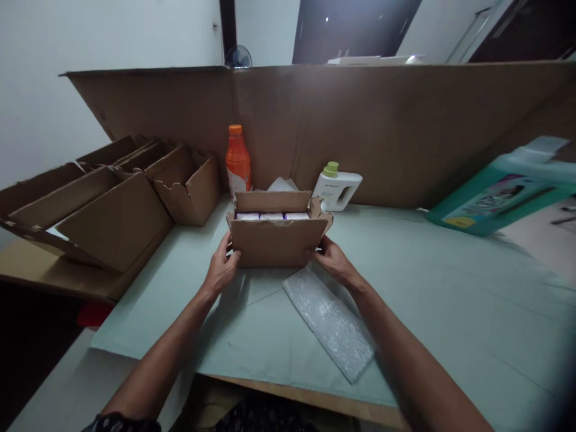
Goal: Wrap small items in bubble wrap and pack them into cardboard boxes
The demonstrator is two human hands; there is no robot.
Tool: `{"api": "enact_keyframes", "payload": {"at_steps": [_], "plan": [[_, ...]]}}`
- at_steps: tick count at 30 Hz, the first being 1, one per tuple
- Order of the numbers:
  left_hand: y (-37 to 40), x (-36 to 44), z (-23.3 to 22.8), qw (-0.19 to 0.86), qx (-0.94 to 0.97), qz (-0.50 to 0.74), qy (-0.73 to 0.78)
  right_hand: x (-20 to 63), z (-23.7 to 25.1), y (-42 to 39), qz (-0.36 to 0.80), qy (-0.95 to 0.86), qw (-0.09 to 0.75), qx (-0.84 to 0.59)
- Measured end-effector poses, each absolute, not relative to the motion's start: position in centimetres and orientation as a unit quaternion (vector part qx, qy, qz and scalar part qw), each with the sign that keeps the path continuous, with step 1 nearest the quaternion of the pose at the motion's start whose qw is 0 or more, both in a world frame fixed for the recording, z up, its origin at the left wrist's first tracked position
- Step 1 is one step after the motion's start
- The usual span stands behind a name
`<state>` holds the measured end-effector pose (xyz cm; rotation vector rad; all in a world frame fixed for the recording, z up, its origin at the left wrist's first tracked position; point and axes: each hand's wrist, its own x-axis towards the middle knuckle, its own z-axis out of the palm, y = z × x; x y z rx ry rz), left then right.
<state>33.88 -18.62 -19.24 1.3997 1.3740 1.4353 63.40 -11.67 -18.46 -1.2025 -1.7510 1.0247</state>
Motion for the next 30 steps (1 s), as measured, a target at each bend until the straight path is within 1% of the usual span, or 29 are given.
{"api": "enact_keyframes", "payload": {"at_steps": [4,8,11,19,25,30], "plan": [[-15.2,36.7,-19.2,0.356,0.527,0.554,0.538,64.9,-18.9,-10.3,0.375,-0.657,0.422,-0.499],[-14.9,38.9,-20.1,0.382,0.544,0.549,0.507,67.3,-19.6,-11.0,0.355,-0.634,0.446,-0.522],[-15.1,39.6,-20.9,0.382,0.546,0.559,0.493,68.3,-20.1,-11.7,0.339,-0.622,0.461,-0.535],[-12.9,39.7,-21.1,0.361,0.544,0.574,0.496,67.0,-21.2,-10.4,0.324,-0.603,0.494,-0.536],[-13.0,39.8,-21.5,0.343,0.547,0.575,0.503,67.2,-21.9,-10.0,0.316,-0.605,0.496,-0.536],[-11.9,40.4,-20.9,0.34,0.548,0.571,0.508,67.0,-21.1,-8.5,0.304,-0.622,0.482,-0.537]]}}
